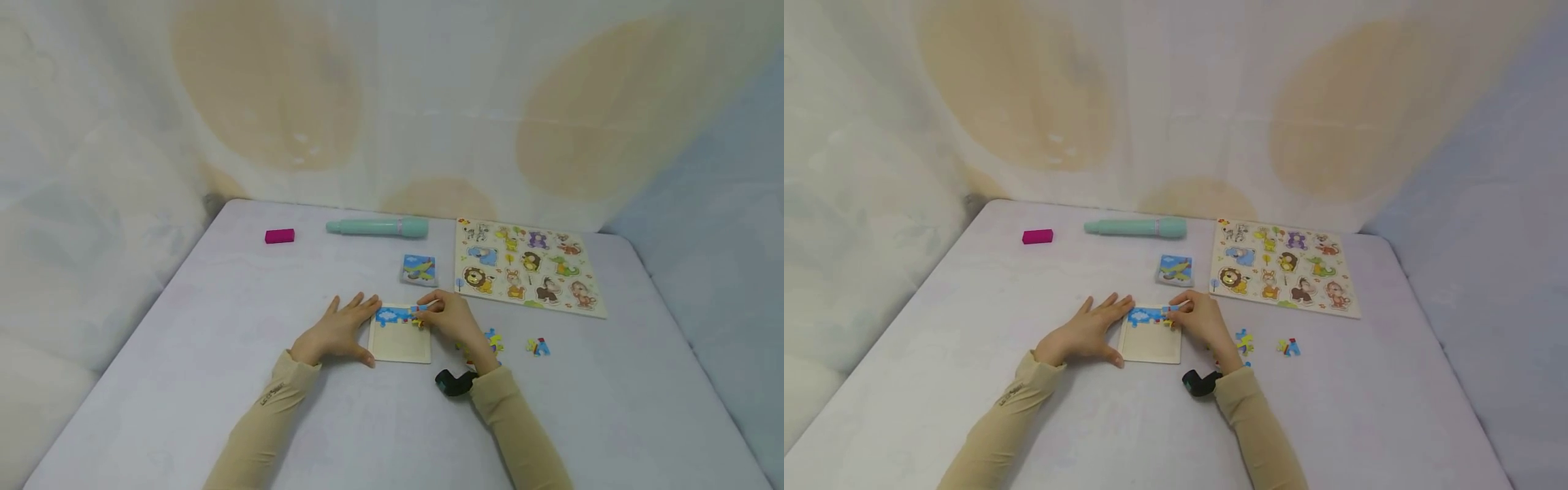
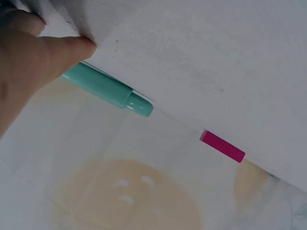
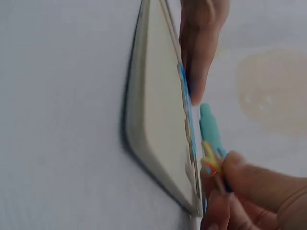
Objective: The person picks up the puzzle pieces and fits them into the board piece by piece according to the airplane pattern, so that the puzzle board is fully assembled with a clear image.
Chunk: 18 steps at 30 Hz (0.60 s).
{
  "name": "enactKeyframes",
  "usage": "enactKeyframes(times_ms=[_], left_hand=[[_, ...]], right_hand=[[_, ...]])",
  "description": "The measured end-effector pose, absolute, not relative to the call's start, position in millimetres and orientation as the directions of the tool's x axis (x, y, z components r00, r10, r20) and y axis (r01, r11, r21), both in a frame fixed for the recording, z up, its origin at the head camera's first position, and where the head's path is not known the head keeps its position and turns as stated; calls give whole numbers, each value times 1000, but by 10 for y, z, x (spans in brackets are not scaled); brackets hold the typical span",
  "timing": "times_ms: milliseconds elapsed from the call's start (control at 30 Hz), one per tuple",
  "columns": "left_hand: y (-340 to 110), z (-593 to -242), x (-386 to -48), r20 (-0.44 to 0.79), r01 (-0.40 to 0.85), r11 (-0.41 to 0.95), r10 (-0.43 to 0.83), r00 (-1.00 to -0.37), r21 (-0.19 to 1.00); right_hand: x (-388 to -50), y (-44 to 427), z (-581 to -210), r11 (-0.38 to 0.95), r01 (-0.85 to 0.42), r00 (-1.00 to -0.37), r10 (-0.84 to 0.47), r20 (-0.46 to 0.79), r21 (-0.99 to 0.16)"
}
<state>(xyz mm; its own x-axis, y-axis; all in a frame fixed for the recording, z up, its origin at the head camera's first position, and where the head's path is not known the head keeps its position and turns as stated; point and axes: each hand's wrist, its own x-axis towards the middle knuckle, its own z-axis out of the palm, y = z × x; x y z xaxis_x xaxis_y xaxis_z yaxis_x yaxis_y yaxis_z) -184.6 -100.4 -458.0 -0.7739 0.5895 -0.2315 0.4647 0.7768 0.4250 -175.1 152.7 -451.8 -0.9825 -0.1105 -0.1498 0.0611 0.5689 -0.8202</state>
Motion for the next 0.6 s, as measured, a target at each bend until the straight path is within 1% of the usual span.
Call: enactKeyframes(times_ms=[133,367,500,600], left_hand=[[-1002,-4570,-1838,-241,455,777,587,-773,435],[-1005,-4583,-1834,-241,452,779,585,-775,435],[-1008,-4582,-1838,-244,448,782,580,-777,434],[-1006,-4584,-1845,-244,451,778,586,-773,438]], right_hand=[[-1773,1485,-4598,596,69,-990,-60,-130,-800],[-1765,1428,-4655,724,26,-996,-38,-78,-689],[-1749,1384,-4642,749,16,-996,-43,-73,-662],[-1735,1362,-4639,755,28,-997,-23,-69,-656]])
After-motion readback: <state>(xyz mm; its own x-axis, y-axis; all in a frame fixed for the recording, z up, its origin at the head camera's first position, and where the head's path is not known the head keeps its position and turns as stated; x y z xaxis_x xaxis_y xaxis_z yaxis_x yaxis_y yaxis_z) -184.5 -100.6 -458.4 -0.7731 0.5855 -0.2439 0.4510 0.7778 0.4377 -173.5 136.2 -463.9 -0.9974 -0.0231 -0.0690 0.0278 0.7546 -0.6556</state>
